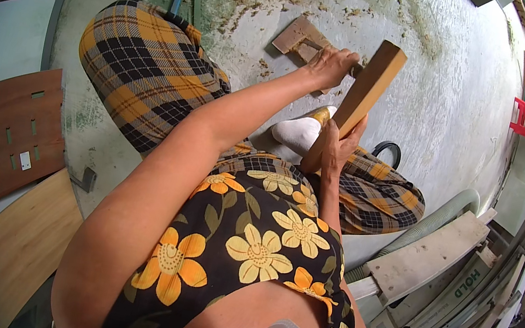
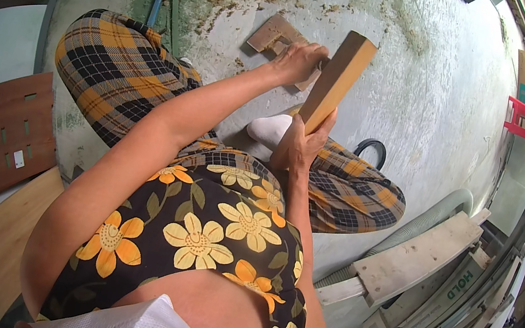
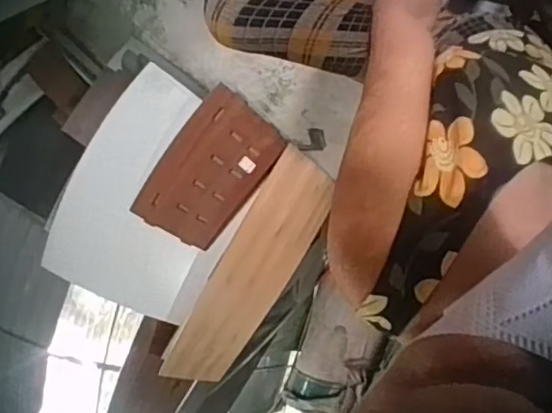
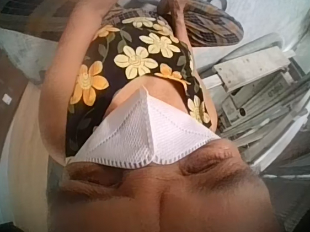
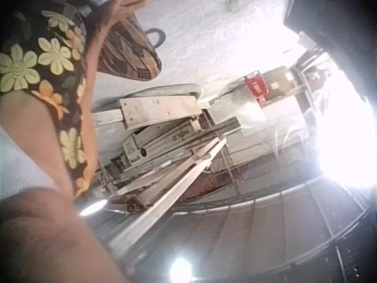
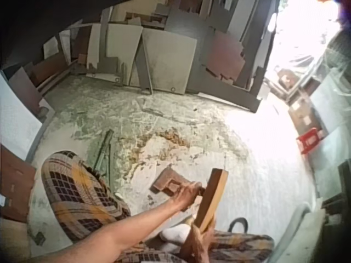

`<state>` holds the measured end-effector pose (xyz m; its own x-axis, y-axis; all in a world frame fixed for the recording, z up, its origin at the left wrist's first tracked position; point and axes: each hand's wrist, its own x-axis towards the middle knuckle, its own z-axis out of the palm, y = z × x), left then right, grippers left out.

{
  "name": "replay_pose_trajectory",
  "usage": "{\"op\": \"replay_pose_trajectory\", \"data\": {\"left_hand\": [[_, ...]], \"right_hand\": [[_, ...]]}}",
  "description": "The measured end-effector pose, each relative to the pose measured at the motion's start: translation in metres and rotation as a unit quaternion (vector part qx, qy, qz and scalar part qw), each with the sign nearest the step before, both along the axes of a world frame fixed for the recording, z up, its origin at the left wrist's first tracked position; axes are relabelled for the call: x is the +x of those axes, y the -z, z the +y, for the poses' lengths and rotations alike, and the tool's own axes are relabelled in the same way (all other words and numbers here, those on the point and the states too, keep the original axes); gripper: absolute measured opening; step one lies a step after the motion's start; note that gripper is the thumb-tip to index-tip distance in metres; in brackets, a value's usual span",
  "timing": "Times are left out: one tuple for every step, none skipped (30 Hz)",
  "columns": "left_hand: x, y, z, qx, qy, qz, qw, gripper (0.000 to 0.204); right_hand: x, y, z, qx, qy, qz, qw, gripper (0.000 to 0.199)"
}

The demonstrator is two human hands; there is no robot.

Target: The person works on pieces of wood using a hand plane and a hammer.

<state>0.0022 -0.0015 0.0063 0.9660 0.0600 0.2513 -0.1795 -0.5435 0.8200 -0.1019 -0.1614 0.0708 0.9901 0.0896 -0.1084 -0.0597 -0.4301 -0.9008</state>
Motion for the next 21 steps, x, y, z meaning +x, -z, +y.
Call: {"op": "replay_pose_trajectory", "data": {"left_hand": [[-0.002, 0.003, 0.000, 0.029, 0.005, -0.024, 0.999, 0.017], [-0.003, 0.005, 0.000, 0.057, 0.009, -0.048, 0.997, 0.022], [-0.003, 0.005, -0.002, 0.064, 0.015, -0.054, 0.996, 0.030], [-0.003, 0.005, -0.003, 0.064, 0.016, -0.055, 0.996, 0.030], [-0.003, 0.005, -0.004, 0.064, 0.013, -0.052, 0.996, 0.029], [-0.004, 0.006, -0.005, 0.065, 0.010, -0.048, 0.997, 0.029], [-0.004, 0.007, -0.005, 0.065, 0.011, -0.048, 0.997, 0.029], [-0.005, 0.008, -0.005, 0.032, 0.025, -0.025, 0.999, 0.028], [-0.004, 0.008, -0.003, 0.001, 0.037, -0.004, 0.999, 0.028], [-0.001, 0.007, -0.003, 0.002, 0.034, -0.005, 0.999, 0.028], [0.002, 0.006, -0.005, 0.025, 0.021, -0.028, 0.999, 0.028], [0.000, 0.001, -0.009, 0.045, 0.013, -0.049, 0.998, 0.028], [0.000, -0.005, -0.007, 0.036, 0.032, -0.068, 0.996, 0.031], [-0.002, -0.006, -0.008, 0.035, 0.035, -0.067, 0.997, 0.031], [-0.002, -0.004, -0.006, 0.041, 0.021, -0.062, 0.997, 0.032], [-0.001, -0.003, -0.005, 0.047, 0.006, -0.057, 0.997, 0.033], [-0.001, -0.002, -0.004, 0.045, 0.007, -0.053, 0.998, 0.038], [-0.001, -0.001, -0.004, 0.046, 0.006, -0.054, 0.997, 0.038], [-0.002, 0.001, -0.004, 0.042, 0.003, -0.054, 0.998, 0.037], [-0.001, 0.002, -0.004, 0.039, 0.001, -0.054, 0.998, 0.037], [-0.001, 0.001, -0.004, 0.038, 0.002, -0.054, 0.998, 0.037]], "right_hand": [[-0.002, -0.003, 0.001, 0.007, 0.007, -0.024, 1.000, 0.079], [-0.003, -0.005, 0.002, 0.014, 0.014, -0.048, 0.999, 0.080], [-0.003, -0.004, 0.000, 0.040, 0.031, -0.072, 0.996, 0.079], [-0.004, -0.002, -0.002, 0.040, 0.032, -0.073, 0.996, 0.079], [-0.004, 0.000, -0.003, 0.032, 0.028, -0.089, 0.995, 0.079], [-0.005, -0.003, -0.001, 0.025, 0.024, -0.105, 0.994, 0.080], [-0.004, -0.005, 0.002, -0.017, 0.009, -0.070, 0.997, 0.079], [-0.003, -0.006, 0.005, -0.060, -0.006, -0.035, 0.998, 0.079], [-0.005, -0.004, 0.004, -0.029, -0.003, -0.022, 0.999, 0.078], [-0.007, -0.001, 0.003, 0.001, 0.000, -0.009, 1.000, 0.078], [-0.003, 0.001, 0.002, 0.002, -0.003, -0.010, 1.000, 0.078], [-0.003, 0.000, -0.001, 0.022, 0.012, -0.025, 0.999, 0.078], [-0.003, -0.001, -0.004, 0.041, 0.028, -0.039, 0.998, 0.078], [-0.003, -0.001, -0.006, 0.040, 0.031, -0.038, 0.998, 0.078], [0.000, -0.003, -0.004, 0.041, 0.031, -0.055, 0.997, 0.078], [0.001, -0.005, -0.001, 0.042, 0.032, -0.071, 0.996, 0.078], [0.000, -0.007, 0.000, 0.066, 0.034, -0.055, 0.996, 0.078], [0.000, -0.008, 0.000, 0.066, 0.034, -0.056, 0.996, 0.078], [-0.001, -0.009, -0.001, 0.072, 0.035, -0.042, 0.996, 0.078], [-0.001, -0.009, 0.000, 0.077, 0.036, -0.028, 0.996, 0.078], [-0.001, -0.005, -0.004, 0.076, 0.038, -0.028, 0.996, 0.078]]}}
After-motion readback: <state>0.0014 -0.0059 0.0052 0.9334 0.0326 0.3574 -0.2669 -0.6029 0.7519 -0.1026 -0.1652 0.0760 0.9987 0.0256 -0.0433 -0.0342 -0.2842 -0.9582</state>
